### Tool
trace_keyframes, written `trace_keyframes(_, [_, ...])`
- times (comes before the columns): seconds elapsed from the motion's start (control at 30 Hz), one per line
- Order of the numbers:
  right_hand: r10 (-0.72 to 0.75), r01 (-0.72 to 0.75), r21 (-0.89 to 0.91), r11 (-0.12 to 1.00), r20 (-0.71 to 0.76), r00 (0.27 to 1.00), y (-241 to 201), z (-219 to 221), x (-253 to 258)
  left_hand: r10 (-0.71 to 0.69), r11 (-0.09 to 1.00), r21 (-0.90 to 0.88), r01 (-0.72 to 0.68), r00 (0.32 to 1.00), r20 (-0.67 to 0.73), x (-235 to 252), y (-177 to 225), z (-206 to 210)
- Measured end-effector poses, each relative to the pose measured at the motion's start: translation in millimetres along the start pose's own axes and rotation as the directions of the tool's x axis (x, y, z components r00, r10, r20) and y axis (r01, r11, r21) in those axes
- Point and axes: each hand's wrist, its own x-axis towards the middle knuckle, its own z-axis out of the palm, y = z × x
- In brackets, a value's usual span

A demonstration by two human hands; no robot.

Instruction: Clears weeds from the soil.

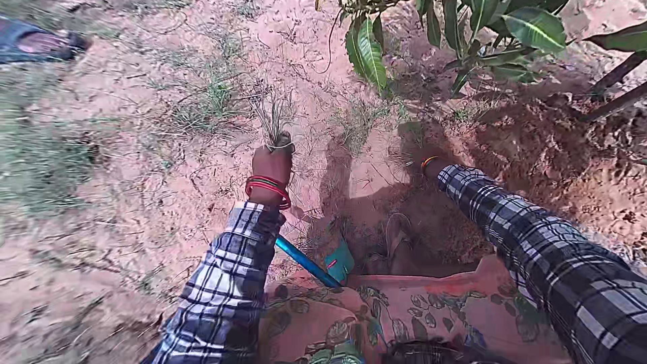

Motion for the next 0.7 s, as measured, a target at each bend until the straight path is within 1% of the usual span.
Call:
trace_keyframes(0.03, [-0.003, 0.002, 0.01, 1.0, 0.018, 1.0, 1, 0, -1, -0.003, 0.979, -0.205, -0.009, 0.998, -0.058, -20, 1, -19])
trace_keyframes(0.07, [-0.013, 0.013, 0.007, 1.0, 0.021, 1.0, 4, 3, -1, -0.01, 0.912, -0.409, -0.02, 0.998, -0.069, -42, -1, -32])
trace_keyframes(0.1, [-0.032, 0.032, 0.003, 0.999, 0.022, 0.999, 7, 10, -3, -0.02, 0.828, -0.56, -0.003, 0.999, -0.036, -67, -6, -39])
trace_keyframes(0.17, [-0.089, 0.088, 0.049, 0.995, 0.015, 0.996, 12, 17, -15, -0.029, 0.647, -0.761, 0.046, 0.999, 0.036, -96, -28, -36])
trace_keyframes(0.2, [-0.103, 0.102, 0.121, 0.987, 0.002, 0.995, 13, 14, -23, -0.039, 0.567, -0.819, 0.091, 0.996, 0.084, -101, -41, -27])
trace_keyframes(0.23, [-0.101, 0.105, 0.2, 0.974, -0.029, 0.994, 13, 7, -36, -0.087, 0.497, -0.857, 0.137, 0.99, 0.108, -102, -52, -15])
trace_keyframes(0.27, [-0.076, 0.092, 0.296, 0.951, -0.064, 0.995, 12, -3, -53, -0.141, 0.454, -0.871, 0.185, 0.981, 0.135, -99, -60, -4])
trace_keyframes(0.33, [0.024, 0.076, 0.476, 0.876, -0.201, 0.979, 14, -22, -78, -0.207, 0.424, -0.866, 0.263, 0.96, 0.19, -86, -72, 10])
trace_keyframes(0.37, [0.066, 0.071, 0.496, 0.865, -0.254, 0.965, 16, -29, -85, -0.229, 0.417, -0.867, 0.273, 0.954, 0.191, -74, -73, 15])
trace_keyframes(0.43, [0.062, 0.081, 0.449, 0.89, -0.295, 0.954, 14, -34, -95, -0.268, 0.416, -0.872, 0.258, 0.951, 0.153, -59, -69, 20])
trace_keyframes(0.5, [-0.005, 0.106, 0.355, 0.929, -0.274, 0.962, 5, -26, -94, -0.228, 0.423, -0.874, 0.24, 0.961, 0.154, -58, -69, 20])
trace_keyframes(0.57, [-0.124, 0.167, 0.212, 0.963, -0.202, 0.971, -5, -2, -88, -0.181, 0.427, -0.867, 0.256, 0.964, 0.195, -68, -80, 20])
trace_keyframes(0.63, [-0.229, 0.237, 0.082, 0.968, -0.094, 0.969, -18, 29, -79, -0.192, 0.431, -0.864, 0.261, 0.962, 0.195, -72, -87, 18])
trace_keyframes(0.7, [-0.261, 0.261, -0.001, 0.965, 0.0, 0.965, -24, 58, -69, -0.201, 0.434, -0.865, 0.254, 0.963, 0.181, -72, -90, 16])
